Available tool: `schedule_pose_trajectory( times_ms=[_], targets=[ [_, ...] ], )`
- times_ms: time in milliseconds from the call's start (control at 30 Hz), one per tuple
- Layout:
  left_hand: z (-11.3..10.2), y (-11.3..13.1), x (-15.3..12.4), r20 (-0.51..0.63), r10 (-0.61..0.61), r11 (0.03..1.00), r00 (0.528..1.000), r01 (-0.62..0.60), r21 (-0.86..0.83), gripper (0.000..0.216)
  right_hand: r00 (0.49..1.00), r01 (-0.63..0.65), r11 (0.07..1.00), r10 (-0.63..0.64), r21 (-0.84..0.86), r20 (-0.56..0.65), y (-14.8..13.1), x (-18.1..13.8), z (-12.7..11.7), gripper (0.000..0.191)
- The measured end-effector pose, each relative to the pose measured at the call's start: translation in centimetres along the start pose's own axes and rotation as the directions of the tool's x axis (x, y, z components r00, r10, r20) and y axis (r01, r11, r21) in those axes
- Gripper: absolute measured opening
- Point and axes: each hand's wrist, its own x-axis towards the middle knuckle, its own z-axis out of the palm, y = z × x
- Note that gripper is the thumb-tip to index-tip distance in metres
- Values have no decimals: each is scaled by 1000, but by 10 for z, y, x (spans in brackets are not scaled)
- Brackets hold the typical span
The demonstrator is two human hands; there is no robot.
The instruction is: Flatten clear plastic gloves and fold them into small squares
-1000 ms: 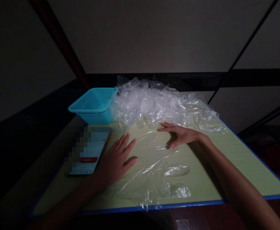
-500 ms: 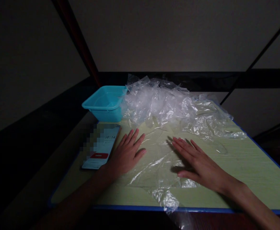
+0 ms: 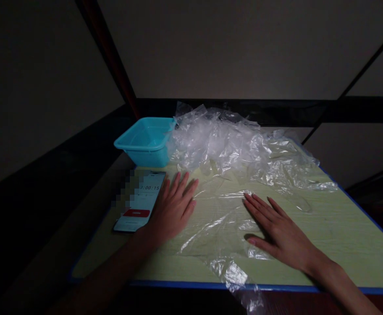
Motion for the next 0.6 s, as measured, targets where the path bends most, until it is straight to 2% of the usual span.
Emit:
schedule_pose_trajectory(
  times_ms=[133, 233, 400, 600],
  targets=[
    [-20, 17, 7, -12, 5, 998, 1000, -6, -67, 49, 1000, -7, 1000, 7, -2, 9, 1, -1, 0, 80],
    [-25, 44, 15, 26, 137, 983, 990, -132, -131, 52, 1000, -11, 1000, 11, 2, 3, 1, -1, 0, 81],
    [-7, 82, 20, 54, 313, 944, 948, -304, -125, 54, 1000, 4, 1000, -4, 4, -31, 1, -1, 3, 81],
    [15, 84, 14, 115, 321, 946, 940, -313, -85, 52, 999, 12, 1000, -12, 10, -33, 3, -2, 4, 81]
  ],
)
